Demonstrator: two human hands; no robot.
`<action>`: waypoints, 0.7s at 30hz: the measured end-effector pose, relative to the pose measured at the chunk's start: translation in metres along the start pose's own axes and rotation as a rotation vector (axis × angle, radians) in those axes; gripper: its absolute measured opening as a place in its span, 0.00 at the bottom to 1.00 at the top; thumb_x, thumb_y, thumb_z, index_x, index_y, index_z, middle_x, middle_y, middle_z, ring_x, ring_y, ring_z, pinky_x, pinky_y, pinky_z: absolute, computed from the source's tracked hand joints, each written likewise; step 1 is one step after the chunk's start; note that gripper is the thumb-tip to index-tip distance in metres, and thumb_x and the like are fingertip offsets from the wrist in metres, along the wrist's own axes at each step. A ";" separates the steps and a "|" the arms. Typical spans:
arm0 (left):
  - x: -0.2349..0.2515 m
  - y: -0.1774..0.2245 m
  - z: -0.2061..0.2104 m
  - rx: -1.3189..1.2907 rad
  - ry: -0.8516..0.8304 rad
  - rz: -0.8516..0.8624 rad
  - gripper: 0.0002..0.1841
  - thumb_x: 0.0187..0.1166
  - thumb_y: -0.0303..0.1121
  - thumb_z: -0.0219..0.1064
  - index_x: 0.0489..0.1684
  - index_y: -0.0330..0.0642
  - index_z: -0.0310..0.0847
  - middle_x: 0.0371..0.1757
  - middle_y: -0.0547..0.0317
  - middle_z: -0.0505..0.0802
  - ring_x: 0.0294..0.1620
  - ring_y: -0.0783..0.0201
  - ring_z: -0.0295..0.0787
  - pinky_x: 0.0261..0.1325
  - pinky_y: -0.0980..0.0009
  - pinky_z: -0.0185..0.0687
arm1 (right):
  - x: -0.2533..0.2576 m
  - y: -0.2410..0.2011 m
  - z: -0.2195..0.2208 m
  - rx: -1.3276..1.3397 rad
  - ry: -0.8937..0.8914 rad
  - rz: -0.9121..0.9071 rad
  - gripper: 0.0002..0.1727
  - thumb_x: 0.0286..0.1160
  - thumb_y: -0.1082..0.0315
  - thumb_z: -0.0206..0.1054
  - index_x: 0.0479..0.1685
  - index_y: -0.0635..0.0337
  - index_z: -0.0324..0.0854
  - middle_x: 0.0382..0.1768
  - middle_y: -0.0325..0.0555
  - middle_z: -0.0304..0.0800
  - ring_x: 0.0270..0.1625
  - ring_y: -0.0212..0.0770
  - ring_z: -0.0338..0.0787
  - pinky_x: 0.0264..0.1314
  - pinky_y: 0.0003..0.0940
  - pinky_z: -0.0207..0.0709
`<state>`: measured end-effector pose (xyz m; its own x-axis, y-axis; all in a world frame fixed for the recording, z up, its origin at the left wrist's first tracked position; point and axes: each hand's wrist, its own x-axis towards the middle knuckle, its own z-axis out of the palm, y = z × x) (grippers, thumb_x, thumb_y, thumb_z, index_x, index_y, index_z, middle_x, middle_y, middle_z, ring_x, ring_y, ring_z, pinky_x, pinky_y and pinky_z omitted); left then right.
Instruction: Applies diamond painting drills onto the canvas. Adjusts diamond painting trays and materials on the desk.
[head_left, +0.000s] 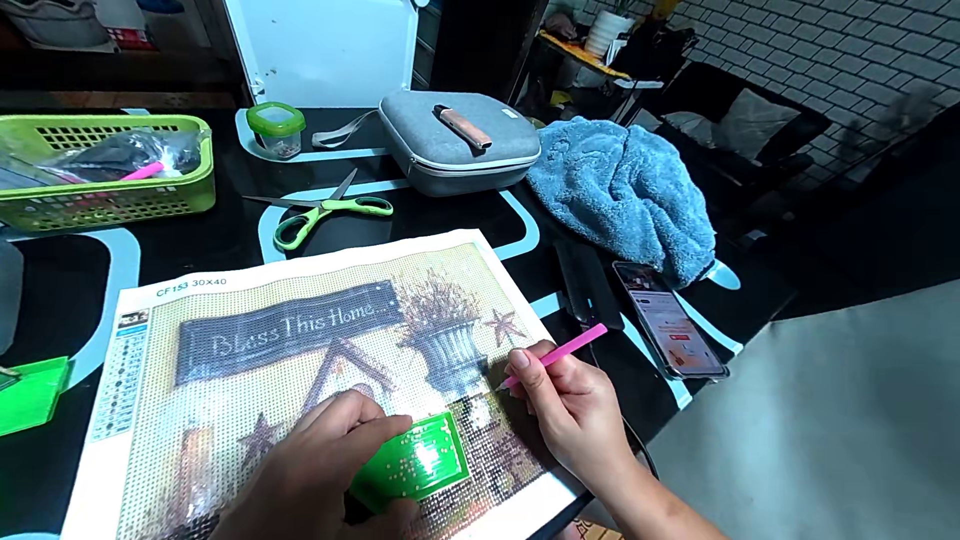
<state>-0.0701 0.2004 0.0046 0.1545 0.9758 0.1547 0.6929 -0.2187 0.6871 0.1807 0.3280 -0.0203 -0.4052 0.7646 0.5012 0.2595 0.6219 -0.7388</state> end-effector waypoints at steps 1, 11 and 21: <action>0.000 0.000 0.000 0.000 -0.001 -0.001 0.26 0.66 0.46 0.80 0.62 0.44 0.91 0.50 0.48 0.90 0.49 0.54 0.87 0.50 0.61 0.84 | -0.001 0.001 0.000 -0.025 -0.004 -0.030 0.16 0.90 0.59 0.58 0.33 0.55 0.83 0.25 0.30 0.85 0.26 0.17 0.82 0.29 0.11 0.76; 0.001 0.001 -0.002 -0.008 -0.014 -0.013 0.26 0.66 0.46 0.81 0.62 0.44 0.91 0.50 0.47 0.90 0.49 0.54 0.87 0.50 0.62 0.84 | 0.004 0.000 -0.005 0.174 0.059 0.176 0.17 0.91 0.60 0.57 0.30 0.51 0.83 0.23 0.29 0.87 0.22 0.20 0.83 0.26 0.13 0.77; 0.002 0.002 -0.003 -0.021 -0.029 -0.026 0.26 0.65 0.44 0.81 0.63 0.43 0.91 0.51 0.46 0.90 0.49 0.53 0.87 0.50 0.61 0.84 | 0.001 0.002 -0.001 0.026 -0.003 -0.011 0.17 0.91 0.60 0.57 0.32 0.55 0.81 0.24 0.29 0.84 0.26 0.16 0.82 0.29 0.10 0.76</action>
<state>-0.0702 0.2014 0.0085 0.1570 0.9807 0.1162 0.6823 -0.1927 0.7052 0.1822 0.3299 -0.0206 -0.4104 0.7572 0.5081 0.2324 0.6256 -0.7447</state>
